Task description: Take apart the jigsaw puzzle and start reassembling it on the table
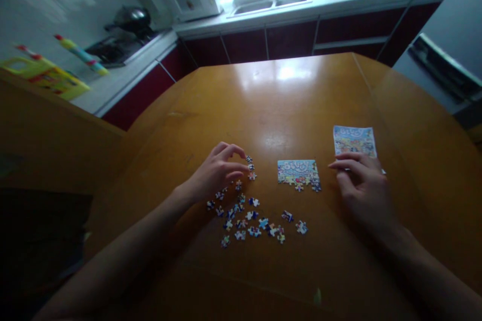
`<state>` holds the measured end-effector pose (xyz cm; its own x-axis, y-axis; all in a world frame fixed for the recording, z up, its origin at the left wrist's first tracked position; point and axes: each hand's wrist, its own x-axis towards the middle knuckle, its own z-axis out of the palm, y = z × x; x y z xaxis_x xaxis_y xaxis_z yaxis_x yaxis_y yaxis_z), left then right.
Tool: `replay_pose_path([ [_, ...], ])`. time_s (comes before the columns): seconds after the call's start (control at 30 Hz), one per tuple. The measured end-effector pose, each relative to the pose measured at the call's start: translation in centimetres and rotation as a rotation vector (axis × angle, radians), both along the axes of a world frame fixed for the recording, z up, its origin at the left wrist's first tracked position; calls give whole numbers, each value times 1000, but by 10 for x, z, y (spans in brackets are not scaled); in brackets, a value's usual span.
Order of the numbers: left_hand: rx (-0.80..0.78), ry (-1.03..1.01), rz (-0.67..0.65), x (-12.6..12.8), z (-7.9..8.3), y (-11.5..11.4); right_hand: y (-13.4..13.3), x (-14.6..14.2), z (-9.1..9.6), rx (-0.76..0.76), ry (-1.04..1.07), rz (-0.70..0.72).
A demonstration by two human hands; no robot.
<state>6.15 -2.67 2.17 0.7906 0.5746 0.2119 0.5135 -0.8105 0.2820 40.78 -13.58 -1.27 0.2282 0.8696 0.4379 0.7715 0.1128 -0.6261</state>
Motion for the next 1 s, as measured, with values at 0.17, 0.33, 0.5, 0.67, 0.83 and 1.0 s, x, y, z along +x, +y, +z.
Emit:
replay_pose_path([
  [0.17,-72,78,-118,14,1,14,2,4,3,47,23,-8],
  [0.33,-113,79,-178,18,1,17,1,4,7,52,72,2],
  [0.5,-140,75,-197,24,2,16,2,4,8,66,106,23],
  [0.67,-140,-20,-187,51,8,-5,2,5,10,88,125,29],
  [0.83,-87,-79,-172,98,3,-30,1,3,11,103,140,40],
  [1.0,-43,-76,-126,120,-4,-36,0,1,13,104,148,38],
])
